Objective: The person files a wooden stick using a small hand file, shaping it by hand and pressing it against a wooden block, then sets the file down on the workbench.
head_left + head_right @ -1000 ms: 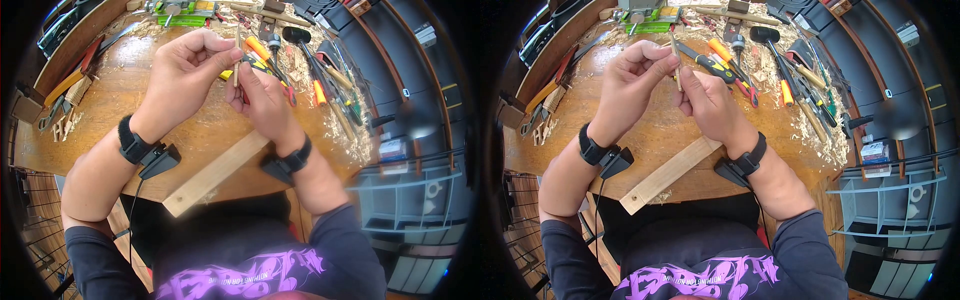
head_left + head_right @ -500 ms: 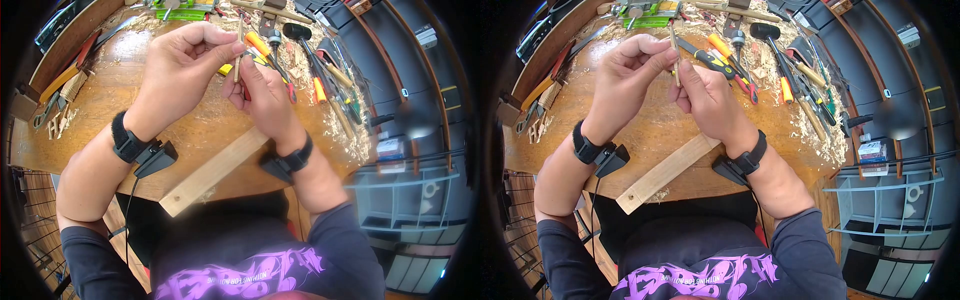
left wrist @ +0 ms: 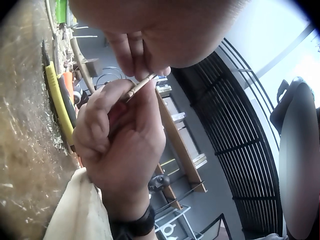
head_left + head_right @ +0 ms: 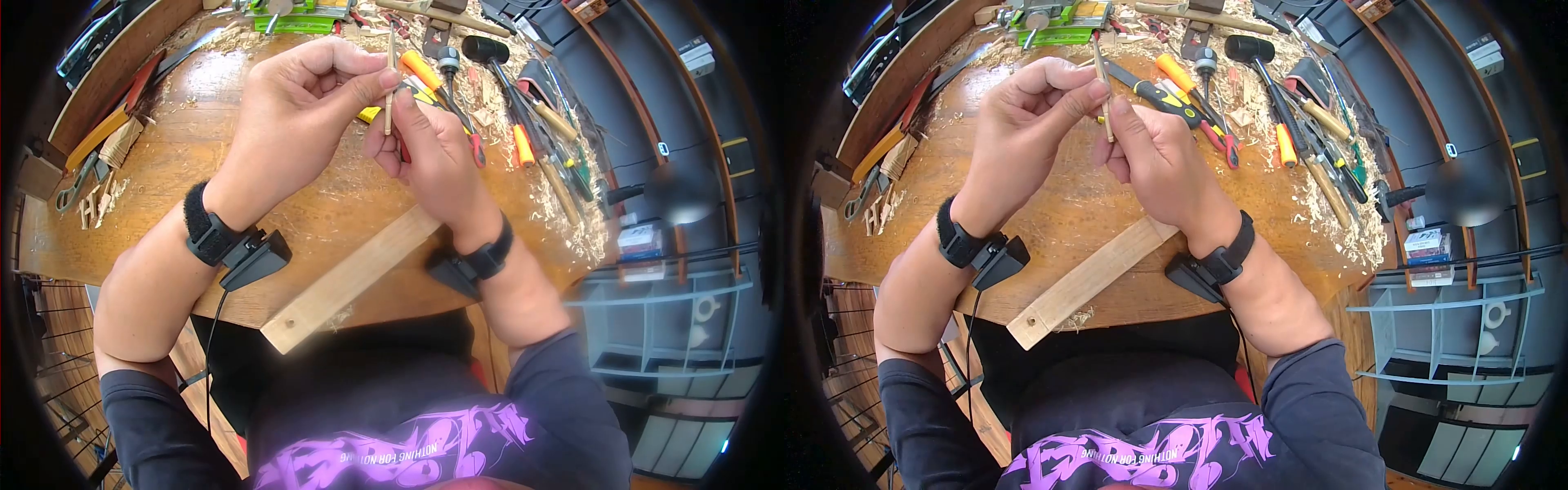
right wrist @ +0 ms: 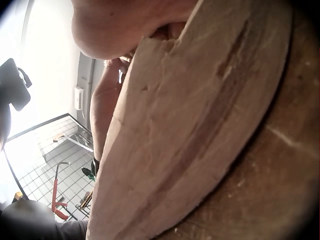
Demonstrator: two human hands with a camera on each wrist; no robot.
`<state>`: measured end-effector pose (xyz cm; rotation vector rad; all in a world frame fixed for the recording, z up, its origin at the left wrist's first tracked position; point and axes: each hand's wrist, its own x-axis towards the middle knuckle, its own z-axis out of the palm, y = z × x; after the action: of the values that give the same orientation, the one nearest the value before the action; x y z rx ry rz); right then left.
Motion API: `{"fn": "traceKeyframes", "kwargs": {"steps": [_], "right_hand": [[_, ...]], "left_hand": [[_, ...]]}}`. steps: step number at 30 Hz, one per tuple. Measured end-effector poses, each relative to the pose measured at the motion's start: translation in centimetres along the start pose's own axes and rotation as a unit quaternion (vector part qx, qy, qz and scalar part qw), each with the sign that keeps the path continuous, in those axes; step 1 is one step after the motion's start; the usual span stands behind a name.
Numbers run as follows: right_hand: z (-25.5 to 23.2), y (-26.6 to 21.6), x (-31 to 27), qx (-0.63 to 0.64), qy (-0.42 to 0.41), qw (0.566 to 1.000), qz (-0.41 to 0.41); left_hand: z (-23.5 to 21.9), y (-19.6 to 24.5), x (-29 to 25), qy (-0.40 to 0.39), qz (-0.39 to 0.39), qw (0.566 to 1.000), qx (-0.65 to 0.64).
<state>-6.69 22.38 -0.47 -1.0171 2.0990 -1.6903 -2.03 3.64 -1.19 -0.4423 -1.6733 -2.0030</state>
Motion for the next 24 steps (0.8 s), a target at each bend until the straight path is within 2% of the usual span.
{"fn": "traceKeyframes", "kwargs": {"steps": [4, 9, 12, 14, 18, 20, 24], "right_hand": [[0.22, 0.12, -0.11, -0.002, 0.021, 1.0, 0.003], [0.09, 0.12, -0.11, 0.003, -0.002, 1.0, 0.008], [0.25, -0.41, 0.01, 0.002, 0.013, 1.0, 0.011], [0.44, -0.31, -0.29, 0.001, 0.012, 1.0, 0.014], [0.18, -0.13, -0.1, 0.013, 0.001, 1.0, 0.016], [0.3, -0.15, -0.04, 0.012, 0.009, 1.0, 0.017], [0.11, 0.1, -0.22, -0.008, 0.008, 1.0, 0.014]], "left_hand": [[0.16, 0.3, -0.16, 0.001, -0.007, 1.0, 0.016], [0.08, 0.23, -0.04, 0.01, 0.002, 1.0, 0.0], [-0.08, 0.37, -0.1, -0.022, -0.04, 0.999, -0.016], [0.09, 0.28, 0.1, 0.01, 0.004, 1.0, 0.006], [-0.14, -0.06, 0.17, 0.007, 0.011, 1.0, -0.003], [-0.32, 0.47, 0.14, -0.011, -0.038, 0.999, -0.015], [-0.41, 0.48, 0.34, -0.008, -0.008, 1.0, -0.022]]}}
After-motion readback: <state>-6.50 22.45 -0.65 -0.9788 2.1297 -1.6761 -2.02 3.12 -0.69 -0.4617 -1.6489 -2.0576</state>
